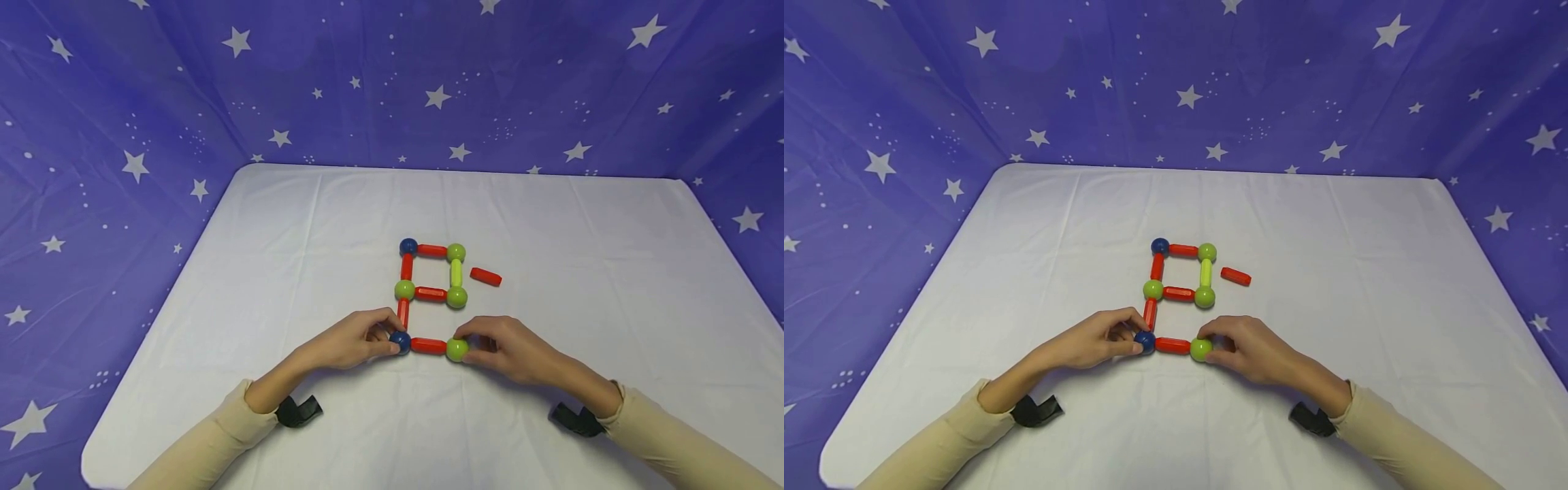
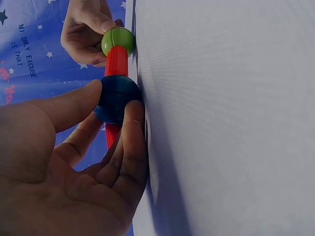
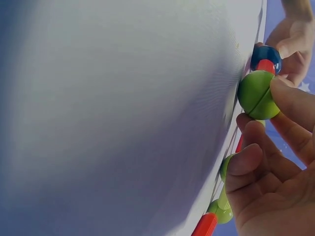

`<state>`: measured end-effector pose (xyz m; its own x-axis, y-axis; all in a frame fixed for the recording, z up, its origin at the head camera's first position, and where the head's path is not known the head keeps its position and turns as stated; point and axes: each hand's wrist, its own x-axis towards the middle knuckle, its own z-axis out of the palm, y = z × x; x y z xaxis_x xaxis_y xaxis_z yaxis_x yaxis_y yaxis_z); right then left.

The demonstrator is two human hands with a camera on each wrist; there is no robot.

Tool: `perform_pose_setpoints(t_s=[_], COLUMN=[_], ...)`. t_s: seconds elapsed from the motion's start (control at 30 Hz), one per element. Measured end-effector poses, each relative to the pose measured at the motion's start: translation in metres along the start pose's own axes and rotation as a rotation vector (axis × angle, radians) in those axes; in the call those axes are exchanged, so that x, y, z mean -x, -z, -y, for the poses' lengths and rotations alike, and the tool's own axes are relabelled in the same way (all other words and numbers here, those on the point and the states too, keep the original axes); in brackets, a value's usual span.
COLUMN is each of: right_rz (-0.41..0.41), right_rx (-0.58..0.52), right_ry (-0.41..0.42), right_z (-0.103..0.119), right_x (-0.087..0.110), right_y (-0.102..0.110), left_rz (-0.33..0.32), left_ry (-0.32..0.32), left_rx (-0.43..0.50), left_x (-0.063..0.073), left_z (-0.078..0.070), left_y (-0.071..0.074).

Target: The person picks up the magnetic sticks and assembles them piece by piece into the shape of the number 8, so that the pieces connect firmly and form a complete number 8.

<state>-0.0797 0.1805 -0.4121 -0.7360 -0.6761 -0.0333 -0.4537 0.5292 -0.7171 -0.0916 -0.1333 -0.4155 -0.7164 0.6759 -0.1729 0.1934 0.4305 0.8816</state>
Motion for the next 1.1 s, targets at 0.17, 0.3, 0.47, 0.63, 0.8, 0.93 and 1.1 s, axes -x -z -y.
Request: perform_pose_setpoints(t_s=[0.17,0.3,0.47,0.63,0.8,0.93,1.1], right_rz=[-0.004,-0.009,-0.123,-0.326,-0.418,-0.373,-0.319], right_rx=[0.000,0.002,0.032,0.061,0.116,0.178,0.176], right_ry=[0.003,-0.008,0.022,0.031,-0.065,-0.110,-0.121], right_z=[0.001,0.003,0.003,-0.011,-0.035,-0.049,-0.054], right_x=[0.000,-0.001,-0.005,-0.018,-0.032,-0.038,-0.043], right_y=[0.000,0.003,0.013,0.033,0.050,0.055,0.056], left_rz=[0.000,0.002,0.004,0.002,0.004,0.010,0.008], left_ry=[-0.001,-0.006,-0.010,-0.013,-0.008,-0.008,-0.009], left_rx=[0.000,-0.002,-0.014,-0.015,-0.006,0.002,0.009], left_x=[0.000,-0.001,-0.001,-0.001,-0.001,-0.002,-0.001], left_z=[0.001,0.001,0.000,0.002,0.003,0.003,0.003], left_y=[0.000,0.001,0.000,0.000,0.000,0.001,0.001])
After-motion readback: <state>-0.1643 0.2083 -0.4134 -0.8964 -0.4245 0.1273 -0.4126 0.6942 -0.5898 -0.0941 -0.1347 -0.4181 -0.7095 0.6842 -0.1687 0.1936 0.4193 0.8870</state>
